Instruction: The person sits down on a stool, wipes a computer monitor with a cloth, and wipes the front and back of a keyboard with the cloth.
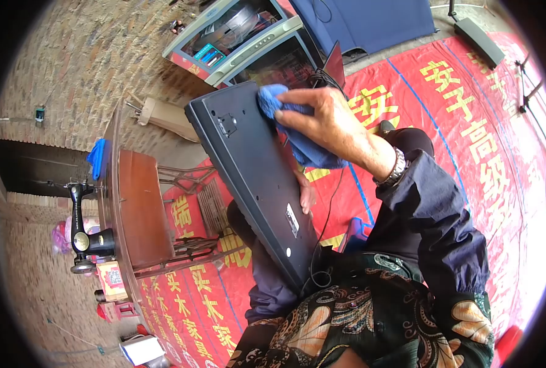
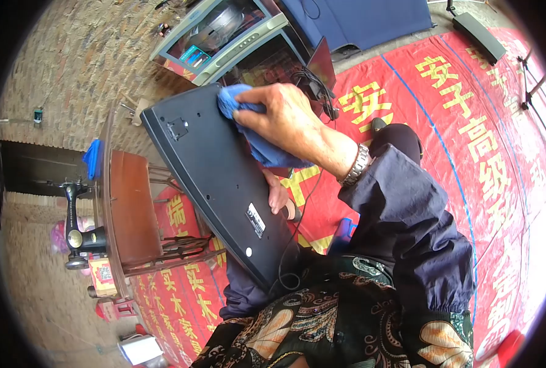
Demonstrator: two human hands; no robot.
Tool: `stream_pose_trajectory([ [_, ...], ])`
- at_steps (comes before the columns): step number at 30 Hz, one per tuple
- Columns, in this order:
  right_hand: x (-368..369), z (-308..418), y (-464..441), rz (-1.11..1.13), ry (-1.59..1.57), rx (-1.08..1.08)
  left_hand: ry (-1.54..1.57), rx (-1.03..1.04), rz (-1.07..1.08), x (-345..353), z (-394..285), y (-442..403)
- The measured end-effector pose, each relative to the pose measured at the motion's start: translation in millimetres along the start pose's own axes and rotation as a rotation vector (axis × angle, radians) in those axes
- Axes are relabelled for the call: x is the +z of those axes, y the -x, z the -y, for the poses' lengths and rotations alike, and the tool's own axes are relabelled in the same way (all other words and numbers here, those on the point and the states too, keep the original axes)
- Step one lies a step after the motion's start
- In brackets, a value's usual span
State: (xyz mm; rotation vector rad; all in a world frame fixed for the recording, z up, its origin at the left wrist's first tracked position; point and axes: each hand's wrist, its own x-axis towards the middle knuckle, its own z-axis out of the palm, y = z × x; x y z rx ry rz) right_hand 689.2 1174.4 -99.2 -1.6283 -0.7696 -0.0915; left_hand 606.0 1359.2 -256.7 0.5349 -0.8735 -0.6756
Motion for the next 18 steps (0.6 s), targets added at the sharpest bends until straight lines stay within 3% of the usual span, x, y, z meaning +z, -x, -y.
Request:
stream_pose_trajectory([
  [3,5.1,-14.2,20.1,0.148,-0.053,0.172,0.031,-0.057,0.237,-1.6,11.5,14.0],
  [6,2.6,-14.0,23.8,0.143,-0.368,0.201,0.056,-0.106,0.476,-30.6,12.0,11.1],
  [7,-4.4,-3.6,17.5,0.141,-0.446,0.222,0.059,-0.103,0.473,-36.2,5.5,9.9],
  [10,-10.4,2.1,-14.1,-0.070,-0.280,0.096,0.124,-0.303,0.189,-35.3,-25.7,6.5],
  [11,-10.7,1.7,-24.8,-0.109,-0.230,0.094,0.130,-0.301,0.185,-27.6,-25.8,-1.2],
  [13,-4.0,-4.9,-37.6,-0.126,-0.292,0.083,0.083,-0.115,0.146,-14.0,-23.6,-9.1],
  [14,-2.1,-3.7,-38.0,-0.108,-0.301,0.134,0.066,-0.105,0.025,-0.9,-26.4,-6.4],
  [18,10.8,1.7,-9.5,-0.026,-0.291,0.077,0.027,-0.082,0.056,-23.1,-31.8,-2.0],
])
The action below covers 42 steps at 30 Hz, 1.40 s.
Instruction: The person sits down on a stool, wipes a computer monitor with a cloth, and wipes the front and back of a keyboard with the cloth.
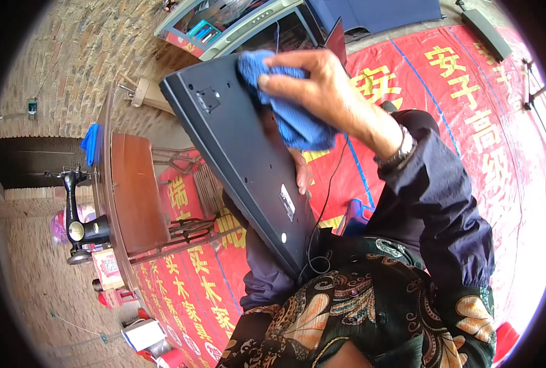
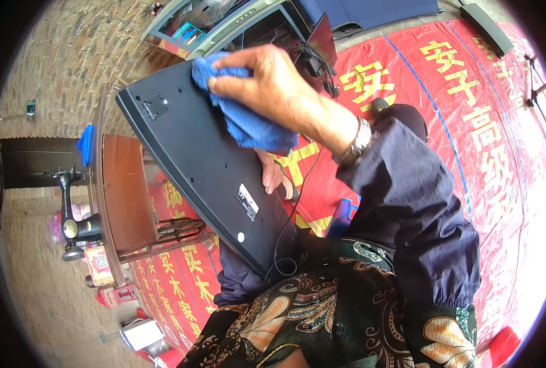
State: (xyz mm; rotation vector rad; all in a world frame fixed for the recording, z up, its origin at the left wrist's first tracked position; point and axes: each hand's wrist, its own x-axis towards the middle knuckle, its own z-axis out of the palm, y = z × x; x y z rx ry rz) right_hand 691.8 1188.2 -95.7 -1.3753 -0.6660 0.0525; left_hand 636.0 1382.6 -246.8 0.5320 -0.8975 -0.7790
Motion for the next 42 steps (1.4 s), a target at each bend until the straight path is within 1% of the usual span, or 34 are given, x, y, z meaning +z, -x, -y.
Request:
stream_pose_trajectory([
  [1,3.8,2.8,11.5,0.043,-0.039,0.026,0.029,-0.199,0.216,-16.2,-7.6,-11.2],
  [2,7.5,7.4,23.3,0.094,-0.075,0.078,0.029,-0.198,0.208,-12.2,-5.4,-9.3],
  [3,11.2,12.1,34.6,0.143,-0.109,0.130,0.028,-0.291,0.276,-4.7,-2.2,-6.0],
  [4,17.3,7.2,46.9,0.155,-0.096,0.080,0.028,-0.383,0.344,3.8,3.3,-3.3],
  [5,24.7,1.0,60.1,0.168,-0.082,0.031,-0.007,-0.365,0.262,17.4,14.1,0.6],
  [6,28.2,3.0,74.2,0.228,-0.054,0.042,-0.042,-0.346,0.180,40.6,24.2,9.8],
  [7,35.7,0.8,88.5,0.193,-0.066,-0.113,-0.078,-0.326,0.098,56.4,26.4,18.0],
  [9,32.8,16.9,108.9,0.366,-0.080,0.030,-0.148,-0.287,-0.066,72.2,37.6,23.0],
  [11,32.3,23.6,115.9,0.462,-0.025,-0.063,-0.221,-0.250,-0.228,82.1,48.2,23.6],
  [12,32.2,23.8,113.6,0.460,-0.028,-0.093,-0.255,-0.231,-0.310,86.1,52.3,23.9],
  [13,32.2,24.5,108.5,0.377,-0.065,-0.099,-0.288,-0.212,-0.391,89.5,54.5,25.0],
  [14,32.7,30.4,95.3,0.293,-0.054,-0.151,-0.319,-0.193,-0.474,74.6,42.7,23.7],
  [15,32.2,36.8,79.8,0.207,-0.042,-0.202,-0.350,-0.174,-0.557,44.1,20.2,20.0],
  [16,27.6,46.9,61.0,0.212,-0.022,-0.194,-0.381,-0.156,-0.639,29.4,8.6,17.5],
  [17,25.4,53.6,48.2,0.215,-0.001,-0.186,-0.411,-0.139,-0.719,41.9,31.2,14.6],
  [18,28.7,54.1,45.4,0.214,-0.004,-0.183,-0.441,-0.121,-0.799,41.6,32.4,13.7],
  [20,33.8,54.3,43.3,0.154,0.026,-0.420,-0.501,-0.082,-0.962,58.1,44.9,18.0],
  [21,36.9,47.6,52.0,0.187,0.026,-0.458,-0.532,-0.060,-1.044,67.8,40.1,25.4],
  [23,38.8,30.7,81.3,0.314,0.008,-0.368,-0.600,-0.013,-1.205,83.2,27.9,38.6],
  [24,34.8,25.0,95.6,0.427,0.062,-0.315,-0.633,0.009,-1.284,87.3,47.0,31.9],
  [25,29.7,20.5,106.9,0.536,0.116,-0.261,-0.664,0.029,-1.361,102.7,51.1,36.2],
  [26,24.5,16.8,114.0,0.531,0.117,-0.260,-0.696,0.048,-1.434,111.4,51.8,38.7],
  [27,19.3,13.6,120.1,0.604,0.127,-0.198,-0.727,0.066,-1.506,109.7,51.7,37.8],
  [28,16.4,12.3,123.1,0.677,0.136,-0.134,-0.724,0.062,-1.502,108.7,52.3,37.3],
  [29,14.4,11.2,122.1,0.675,0.137,-0.130,-0.706,0.077,-1.470,103.0,54.4,34.4],
  [31,9.0,6.1,110.7,0.450,0.087,-0.090,-0.676,0.113,-1.407,89.1,59.1,26.2],
  [32,6.5,8.0,95.5,0.361,0.080,-0.160,-0.662,0.131,-1.374,88.7,62.6,24.8],
  [33,2.0,10.5,79.6,0.313,0.070,-0.149,-0.647,0.147,-1.340,88.8,64.8,23.8],
  [34,-0.2,19.2,63.6,0.254,0.010,-0.084,-0.630,0.159,-1.306,43.3,36.1,16.0],
  [35,-2.7,25.5,49.5,0.212,0.084,-0.114,-0.611,0.170,-1.272,10.4,17.0,9.6],
  [36,-1.8,26.4,36.8,0.163,0.103,-0.173,-0.590,0.180,-1.240,11.7,22.6,9.3],
  [37,-3.7,38.4,28.2,0.230,0.016,0.001,-0.566,0.190,-1.211,12.2,21.8,11.0],
  [39,4.5,25.6,11.3,0.082,0.096,-0.280,-0.523,0.217,-1.153,-11.3,4.0,9.0],
  [42,5.9,24.6,16.0,0.099,0.077,-0.191,-0.466,0.271,-1.066,-22.1,-12.6,12.8],
])
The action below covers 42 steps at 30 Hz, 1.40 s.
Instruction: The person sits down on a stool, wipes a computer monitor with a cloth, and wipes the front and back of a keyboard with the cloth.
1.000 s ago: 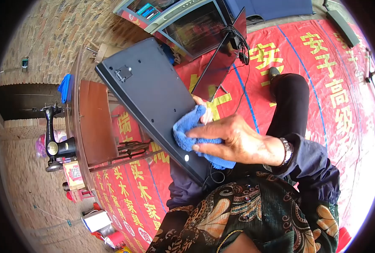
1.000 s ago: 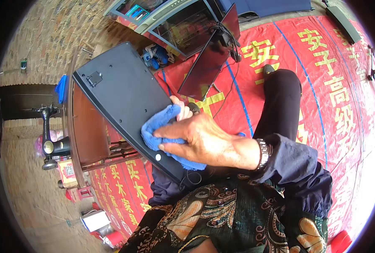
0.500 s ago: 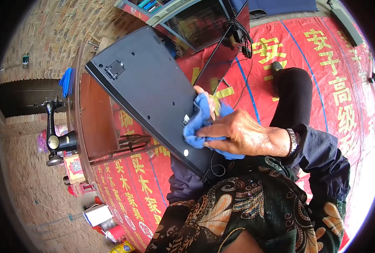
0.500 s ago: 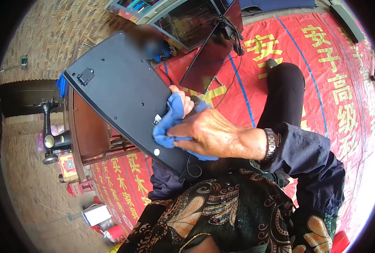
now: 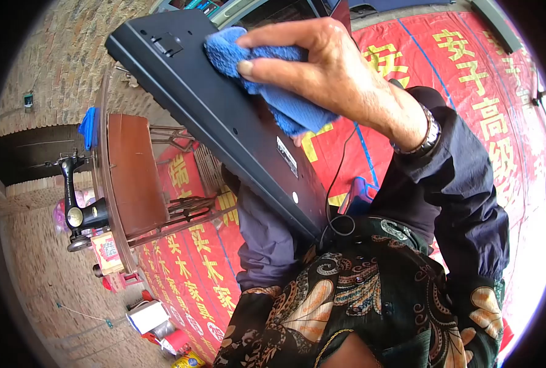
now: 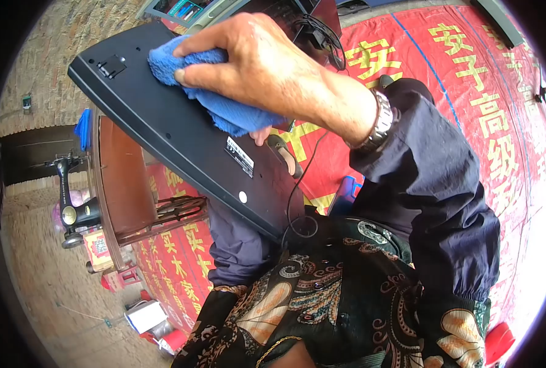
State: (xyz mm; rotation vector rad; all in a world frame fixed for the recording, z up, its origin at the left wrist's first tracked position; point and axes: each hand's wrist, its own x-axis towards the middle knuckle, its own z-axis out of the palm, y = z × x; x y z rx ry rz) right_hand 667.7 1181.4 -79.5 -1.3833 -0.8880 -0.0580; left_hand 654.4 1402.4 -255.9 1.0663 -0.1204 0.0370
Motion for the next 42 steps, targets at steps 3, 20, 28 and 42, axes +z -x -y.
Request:
stream_pose_trajectory([
  [3,2.5,-5.6,20.8,0.049,-0.025,0.023,0.086,0.020,0.066,5.2,-0.1,27.8],
  [20,16.1,-29.2,155.2,0.554,-0.020,0.365,0.391,0.172,0.428,8.1,-5.5,80.3],
  [28,3.9,10.4,46.7,0.143,-0.217,0.188,0.301,0.060,0.359,-5.2,-5.7,-2.8],
  [42,36.4,-40.8,57.5,0.182,0.014,0.229,0.193,-0.184,0.054,-17.0,-24.3,-72.0],
])
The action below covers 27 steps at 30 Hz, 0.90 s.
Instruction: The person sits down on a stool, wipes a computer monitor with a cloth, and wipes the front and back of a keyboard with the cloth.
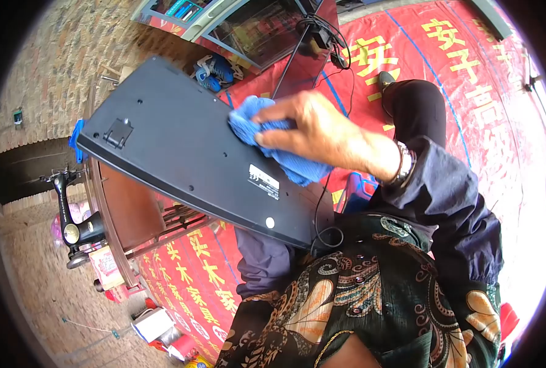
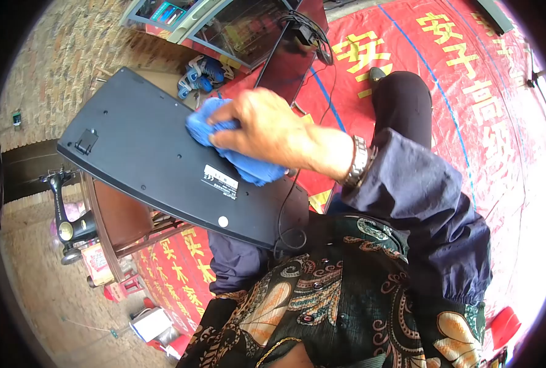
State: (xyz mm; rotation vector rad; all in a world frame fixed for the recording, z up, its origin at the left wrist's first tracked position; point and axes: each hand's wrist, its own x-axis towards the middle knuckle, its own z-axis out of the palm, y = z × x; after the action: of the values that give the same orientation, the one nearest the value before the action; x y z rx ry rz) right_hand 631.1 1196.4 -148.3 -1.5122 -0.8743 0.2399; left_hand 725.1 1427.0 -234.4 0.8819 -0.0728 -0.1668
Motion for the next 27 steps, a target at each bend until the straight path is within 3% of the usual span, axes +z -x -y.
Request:
stream_pose_trajectory([
  [6,-0.3,-1.9,43.0,0.121,0.006,0.230,-0.037,-0.098,-0.169,68.9,35.9,143.8],
  [9,2.2,1.3,55.3,0.107,-0.060,0.285,-0.053,-0.131,-0.218,74.7,36.7,150.8],
  [11,-0.8,1.7,62.4,0.150,-0.050,0.312,-0.008,-0.078,-0.141,65.6,38.5,156.4],
  [13,1.0,-3.7,69.8,0.129,-0.003,0.205,0.012,-0.084,-0.151,49.1,38.4,157.6],
  [15,-5.7,0.5,67.1,0.160,-0.059,0.234,-0.062,-0.086,0.148,46.3,35.4,144.3],
  [16,-10.1,4.0,60.9,0.173,-0.097,0.241,-0.049,-0.542,-0.197,63.7,14.4,134.3],
  [17,-12.3,4.9,54.3,0.187,-0.135,0.247,-0.051,-0.542,-0.199,67.0,13.6,135.2],
  [18,-10.5,2.8,46.6,0.076,-0.099,0.092,-0.053,-0.526,-0.203,59.0,7.8,121.6],
  [20,-10.7,12.0,20.2,-0.080,-0.212,-0.067,-0.059,-0.493,-0.208,23.3,-25.4,38.9],
  [22,-24.7,39.8,-7.1,-0.113,-0.195,-0.045,-0.062,-0.460,-0.211,2.9,-62.2,-32.6],
  [27,-24.9,51.2,-18.3,-0.163,-0.133,-0.024,-0.061,-0.374,-0.220,-34.8,-91.7,-89.1],
])
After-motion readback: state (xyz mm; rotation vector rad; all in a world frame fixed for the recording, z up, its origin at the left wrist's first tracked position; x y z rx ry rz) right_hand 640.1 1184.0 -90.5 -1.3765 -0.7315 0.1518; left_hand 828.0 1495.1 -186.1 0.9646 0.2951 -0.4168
